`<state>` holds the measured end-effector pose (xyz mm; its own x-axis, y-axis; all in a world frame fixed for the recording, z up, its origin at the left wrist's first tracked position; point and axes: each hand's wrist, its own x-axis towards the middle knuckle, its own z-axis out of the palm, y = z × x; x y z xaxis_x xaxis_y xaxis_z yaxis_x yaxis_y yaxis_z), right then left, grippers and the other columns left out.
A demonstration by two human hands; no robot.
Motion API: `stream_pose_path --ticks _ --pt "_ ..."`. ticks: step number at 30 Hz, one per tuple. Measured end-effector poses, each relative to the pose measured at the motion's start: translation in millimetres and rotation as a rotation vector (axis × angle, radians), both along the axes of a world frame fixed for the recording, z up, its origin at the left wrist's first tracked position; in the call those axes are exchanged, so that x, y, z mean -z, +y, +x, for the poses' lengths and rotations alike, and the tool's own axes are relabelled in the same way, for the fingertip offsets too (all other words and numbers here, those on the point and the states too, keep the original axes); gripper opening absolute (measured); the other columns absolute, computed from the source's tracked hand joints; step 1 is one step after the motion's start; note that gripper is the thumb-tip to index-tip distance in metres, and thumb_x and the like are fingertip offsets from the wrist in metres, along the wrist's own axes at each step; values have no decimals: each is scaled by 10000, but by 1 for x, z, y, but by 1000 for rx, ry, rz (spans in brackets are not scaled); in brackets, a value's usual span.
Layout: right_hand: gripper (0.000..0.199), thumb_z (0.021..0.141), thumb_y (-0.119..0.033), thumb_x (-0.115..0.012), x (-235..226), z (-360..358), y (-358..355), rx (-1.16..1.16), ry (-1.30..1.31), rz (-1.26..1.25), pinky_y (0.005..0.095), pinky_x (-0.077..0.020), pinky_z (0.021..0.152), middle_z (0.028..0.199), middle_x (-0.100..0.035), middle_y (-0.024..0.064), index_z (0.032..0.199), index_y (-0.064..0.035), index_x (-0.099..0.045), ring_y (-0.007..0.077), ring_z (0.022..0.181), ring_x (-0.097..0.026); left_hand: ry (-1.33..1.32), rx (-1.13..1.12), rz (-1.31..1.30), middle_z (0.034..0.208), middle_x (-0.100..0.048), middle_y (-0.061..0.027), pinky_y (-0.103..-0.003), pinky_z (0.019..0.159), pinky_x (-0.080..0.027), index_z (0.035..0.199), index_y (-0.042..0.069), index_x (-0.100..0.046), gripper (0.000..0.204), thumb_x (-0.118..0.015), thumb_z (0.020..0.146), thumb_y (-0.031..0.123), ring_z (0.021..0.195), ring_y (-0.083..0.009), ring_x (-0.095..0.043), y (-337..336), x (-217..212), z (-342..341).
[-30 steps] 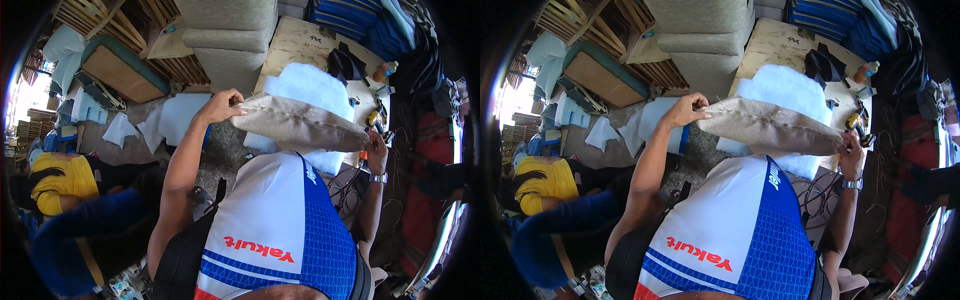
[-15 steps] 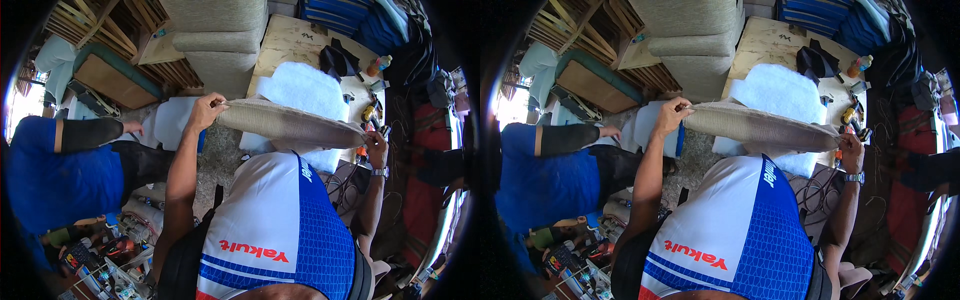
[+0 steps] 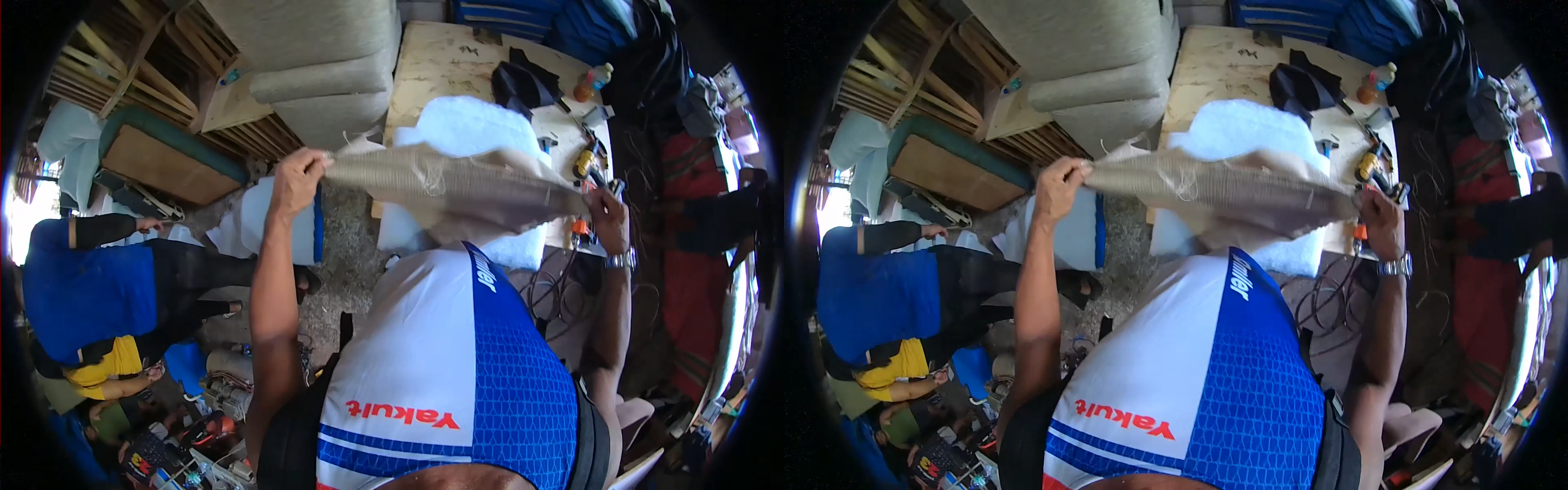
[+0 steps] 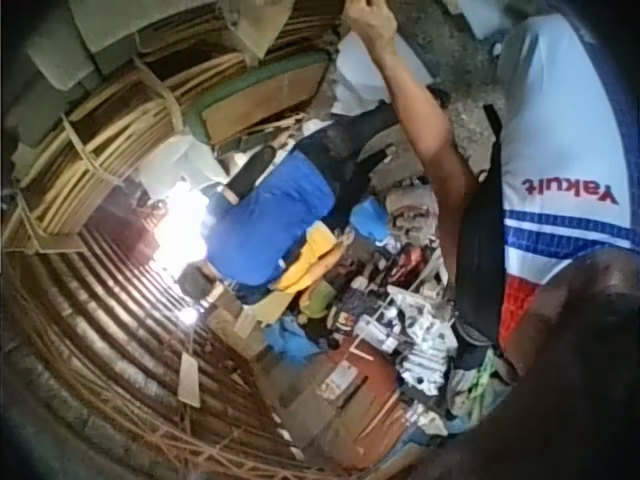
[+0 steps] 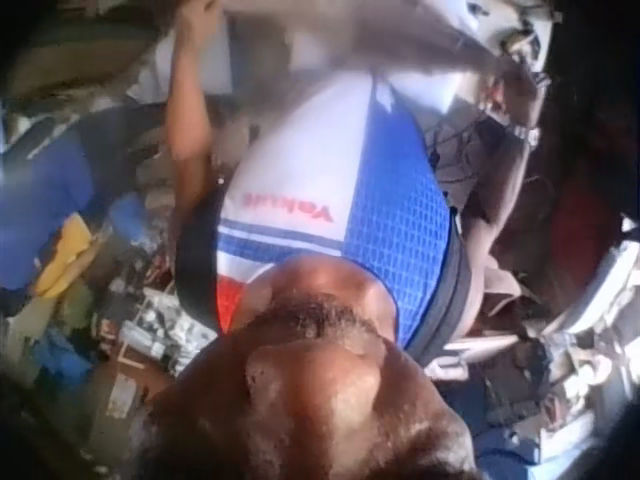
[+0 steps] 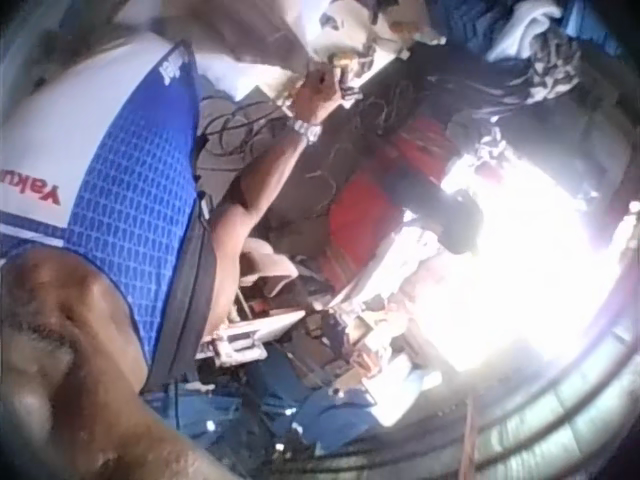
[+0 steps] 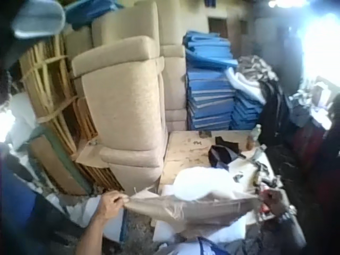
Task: The person uses a hammer to shape a piece of white foam on a workbench. They then cover the foam with a piece of beige fabric, smoothing and tucking the material around the edges to fit the cushion shape.
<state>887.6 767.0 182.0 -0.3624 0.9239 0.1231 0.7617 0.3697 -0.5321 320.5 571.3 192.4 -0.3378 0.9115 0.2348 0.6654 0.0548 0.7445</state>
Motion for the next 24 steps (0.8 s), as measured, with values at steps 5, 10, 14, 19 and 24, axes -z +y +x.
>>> stream_pose_path --ticks 5,10,14,19,24 --pt "212 908 -185 -638 -28 -14 36 -107 56 189 379 -494 703 835 -642 120 1018 -10 -686 259 764 -631 244 -14 41 937 -690 -107 -340 798 -503 1061 29 -721 237 -732 875 175 861 -226 -647 44 -28 -10" --pt "277 928 -373 -584 -64 -46 95 145 -170 190 466 -539 775 910 -723 129 1113 -204 -701 365 892 -692 399 -216 -45 981 -718 -105 -360 797 -525 1130 84 -722 250 -699 914 207 891 -209 -676 135 -92 10" --pt "174 942 -214 -619 -91 -40 127 213 317 274 300 -535 636 772 -696 61 1081 -148 -700 135 695 -679 -4 -272 113 898 -735 -86 -291 666 -549 1156 94 -720 240 -662 959 218 765 -140 -690 159 -152 32" --pt "261 974 -116 -598 -133 4 87 145 813 194 228 -548 700 945 -722 77 1205 2 -634 110 819 -678 16 -88 500 994 -734 -111 -304 779 -583 1177 -27 -665 266 -644 970 139 871 -163 -707 115 -170 46" --pt "294 954 -172 -633 -78 76 -13 31 734 151 266 -534 762 1029 -696 97 1182 13 -643 129 875 -664 -179 49 568 981 -621 -103 -337 743 -517 1062 -71 -623 312 -552 1009 227 802 -172 -603 -10 -76 43"
